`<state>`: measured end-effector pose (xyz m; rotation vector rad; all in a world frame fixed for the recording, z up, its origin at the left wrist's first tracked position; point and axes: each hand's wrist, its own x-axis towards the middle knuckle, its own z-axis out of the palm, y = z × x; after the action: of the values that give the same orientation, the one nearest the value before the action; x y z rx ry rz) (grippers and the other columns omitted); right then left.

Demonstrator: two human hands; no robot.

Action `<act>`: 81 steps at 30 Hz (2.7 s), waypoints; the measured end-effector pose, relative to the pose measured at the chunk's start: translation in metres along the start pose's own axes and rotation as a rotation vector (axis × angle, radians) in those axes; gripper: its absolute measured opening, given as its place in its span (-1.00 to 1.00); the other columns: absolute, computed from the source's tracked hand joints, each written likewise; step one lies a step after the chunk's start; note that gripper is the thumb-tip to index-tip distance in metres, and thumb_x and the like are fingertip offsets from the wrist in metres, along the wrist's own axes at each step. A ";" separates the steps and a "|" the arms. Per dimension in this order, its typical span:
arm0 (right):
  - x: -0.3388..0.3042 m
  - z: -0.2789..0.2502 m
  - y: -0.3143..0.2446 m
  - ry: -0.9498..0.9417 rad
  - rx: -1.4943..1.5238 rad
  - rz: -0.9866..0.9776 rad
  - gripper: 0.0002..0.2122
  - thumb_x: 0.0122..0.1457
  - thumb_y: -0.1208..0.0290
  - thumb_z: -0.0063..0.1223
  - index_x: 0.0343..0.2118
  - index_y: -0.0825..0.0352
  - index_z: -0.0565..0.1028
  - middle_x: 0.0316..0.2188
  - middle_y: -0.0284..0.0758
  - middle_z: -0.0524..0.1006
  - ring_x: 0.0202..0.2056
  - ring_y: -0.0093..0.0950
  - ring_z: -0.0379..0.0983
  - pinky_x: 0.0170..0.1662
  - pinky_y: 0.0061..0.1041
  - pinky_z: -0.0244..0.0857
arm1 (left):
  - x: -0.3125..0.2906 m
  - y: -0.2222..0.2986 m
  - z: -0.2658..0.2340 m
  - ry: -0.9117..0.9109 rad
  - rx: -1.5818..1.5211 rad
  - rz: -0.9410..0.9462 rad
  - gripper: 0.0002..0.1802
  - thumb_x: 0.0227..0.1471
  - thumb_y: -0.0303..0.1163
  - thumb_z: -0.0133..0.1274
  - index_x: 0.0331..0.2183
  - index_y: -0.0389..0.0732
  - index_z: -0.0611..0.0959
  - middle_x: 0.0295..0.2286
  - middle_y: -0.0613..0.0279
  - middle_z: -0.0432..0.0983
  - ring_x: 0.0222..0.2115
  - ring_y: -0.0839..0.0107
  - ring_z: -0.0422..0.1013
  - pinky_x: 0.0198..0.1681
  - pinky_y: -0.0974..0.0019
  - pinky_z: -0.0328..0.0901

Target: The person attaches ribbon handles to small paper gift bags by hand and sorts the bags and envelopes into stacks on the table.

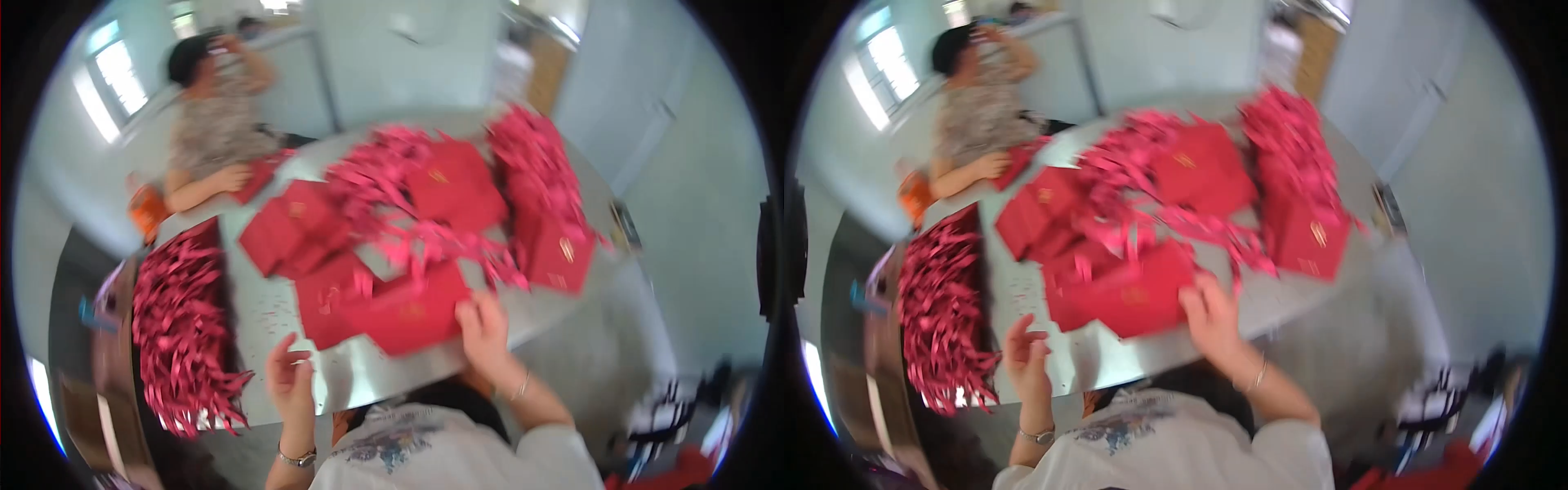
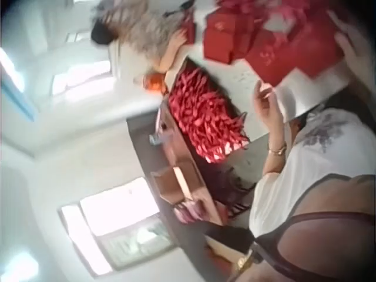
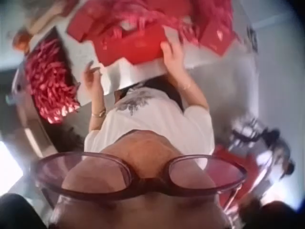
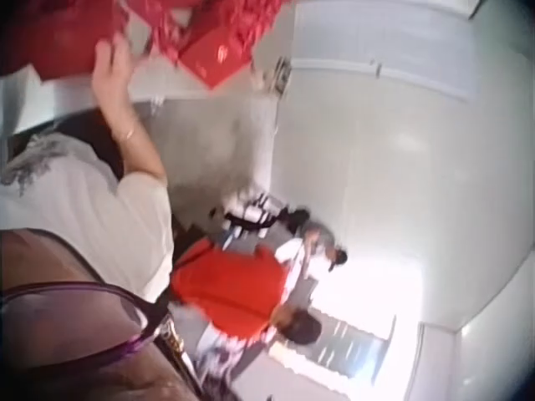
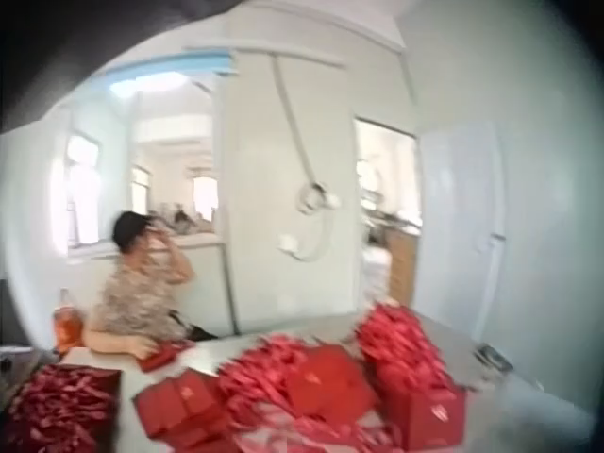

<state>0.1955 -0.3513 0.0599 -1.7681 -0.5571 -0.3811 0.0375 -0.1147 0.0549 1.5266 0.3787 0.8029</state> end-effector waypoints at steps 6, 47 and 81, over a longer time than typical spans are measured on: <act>0.041 -0.122 0.090 0.634 -0.054 0.134 -0.84 0.30 0.41 -0.03 -0.25 0.43 0.46 -0.44 -0.53 0.41 -0.37 -0.68 0.29 -0.27 -0.62 0.27 | 0.003 -0.030 -0.002 0.010 0.049 -0.145 -0.70 0.07 -0.61 0.00 -0.10 -0.31 0.51 -0.18 0.18 0.51 -0.39 0.55 0.43 -0.39 0.53 0.29; 0.094 -0.149 0.224 0.431 -0.470 0.270 -0.12 -0.02 0.24 0.34 0.26 0.51 0.04 0.22 0.07 0.18 0.23 -0.13 0.16 0.28 -0.34 0.05 | -0.023 -0.038 -0.007 0.018 0.099 -0.218 -0.85 0.13 -0.58 -0.02 -0.21 -0.33 0.55 -0.27 0.19 0.54 -0.41 0.56 0.43 -0.37 0.51 0.30; 0.099 0.093 0.105 -0.546 -0.982 -0.071 -0.82 0.09 0.32 0.04 -0.46 0.35 0.54 -0.47 -0.07 0.58 -0.41 -0.07 0.55 -0.35 -0.11 0.43 | 0.129 -0.064 0.032 -0.481 1.220 0.368 -0.54 -0.05 -0.30 0.15 -0.09 -0.29 0.55 -0.08 -0.04 0.46 -0.05 0.03 0.37 0.01 0.05 0.27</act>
<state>0.3327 -0.2659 0.0024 -2.8425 -0.9089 -0.2189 0.1644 -0.0431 0.0281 2.9174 0.2136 0.4121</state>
